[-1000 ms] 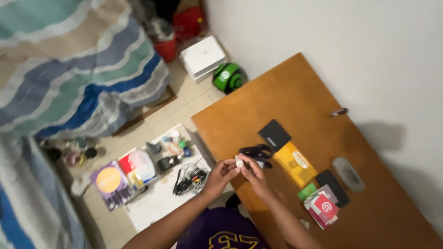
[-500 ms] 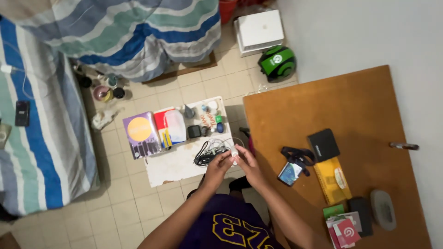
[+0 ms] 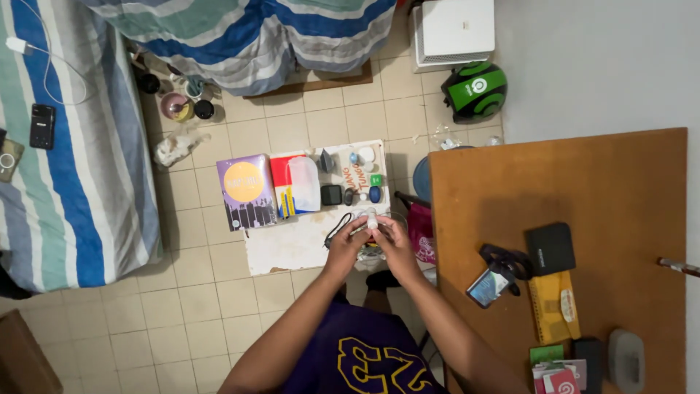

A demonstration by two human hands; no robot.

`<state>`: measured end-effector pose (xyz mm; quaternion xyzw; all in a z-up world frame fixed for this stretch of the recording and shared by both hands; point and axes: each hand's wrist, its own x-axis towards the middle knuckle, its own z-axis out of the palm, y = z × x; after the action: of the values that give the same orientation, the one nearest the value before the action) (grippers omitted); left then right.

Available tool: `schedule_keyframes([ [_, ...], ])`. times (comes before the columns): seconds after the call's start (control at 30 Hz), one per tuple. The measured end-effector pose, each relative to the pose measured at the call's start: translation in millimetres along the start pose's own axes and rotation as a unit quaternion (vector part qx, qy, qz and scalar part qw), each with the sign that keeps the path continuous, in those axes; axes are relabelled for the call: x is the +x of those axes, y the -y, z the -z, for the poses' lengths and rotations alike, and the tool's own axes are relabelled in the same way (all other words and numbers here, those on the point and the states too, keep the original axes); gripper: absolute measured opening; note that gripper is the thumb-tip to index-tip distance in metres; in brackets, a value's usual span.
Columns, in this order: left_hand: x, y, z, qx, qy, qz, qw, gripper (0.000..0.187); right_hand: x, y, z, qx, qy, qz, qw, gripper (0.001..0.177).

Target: The person repeatedly picks up small items from a wooden table and places them onto a lower white surface. Items handled include a small white bottle, a phone, a notebook, a wallet, a gray case, and several cards. The person moves between the table and the lower surface multiple times.

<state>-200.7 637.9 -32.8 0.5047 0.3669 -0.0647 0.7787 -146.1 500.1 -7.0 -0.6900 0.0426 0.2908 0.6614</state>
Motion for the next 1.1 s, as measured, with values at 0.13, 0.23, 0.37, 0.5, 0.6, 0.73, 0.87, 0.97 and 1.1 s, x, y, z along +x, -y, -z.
schedule_keyframes([
  [0.13,13.6,-6.2,7.2,0.029,-0.017,0.017,0.999,0.05,21.5,-18.8,-3.2,-0.063,-0.014,0.036,0.997,0.04],
  [0.23,35.4,2.3,15.6,0.065,-0.028,-0.002,0.997,0.046,34.5,-15.0,-15.6,-0.084,-0.015,0.044,0.995,0.041],
  [0.37,70.9,29.9,21.2,0.027,-0.043,-0.01,0.999,0.054,54.5,-22.8,-24.5,-0.124,-0.034,0.011,0.992,0.044],
  [0.5,100.4,26.4,26.1,0.04,-0.046,-0.033,0.998,0.051,88.5,-52.9,-23.5,-0.16,-0.025,0.002,0.987,0.051],
  [0.6,111.7,21.2,29.2,0.061,-0.044,-0.037,0.996,0.048,105.3,-62.9,-22.5,-0.177,-0.027,0.011,0.984,0.049],
  [0.73,134.7,21.4,28.1,0.11,-0.058,-0.054,0.991,0.048,123.1,-51.0,-27.3,-0.203,-0.023,-0.039,0.978,0.049],
  [0.87,158.7,30.6,29.7,0.179,-0.064,-0.031,0.981,0.05,136.9,-44.8,-29.6,-0.266,-0.031,-0.111,0.957,0.049],
  [0.97,181.9,43.0,33.3,0.251,-0.062,-0.011,0.966,0.052,155.1,-68.1,-29.5,-0.273,-0.032,-0.111,0.955,0.049],
  [1.1,194.5,43.9,33.2,0.33,-0.047,-0.032,0.942,0.05,164.8,-82.2,-33.2,-0.194,-0.035,-0.077,0.977,0.054],
])
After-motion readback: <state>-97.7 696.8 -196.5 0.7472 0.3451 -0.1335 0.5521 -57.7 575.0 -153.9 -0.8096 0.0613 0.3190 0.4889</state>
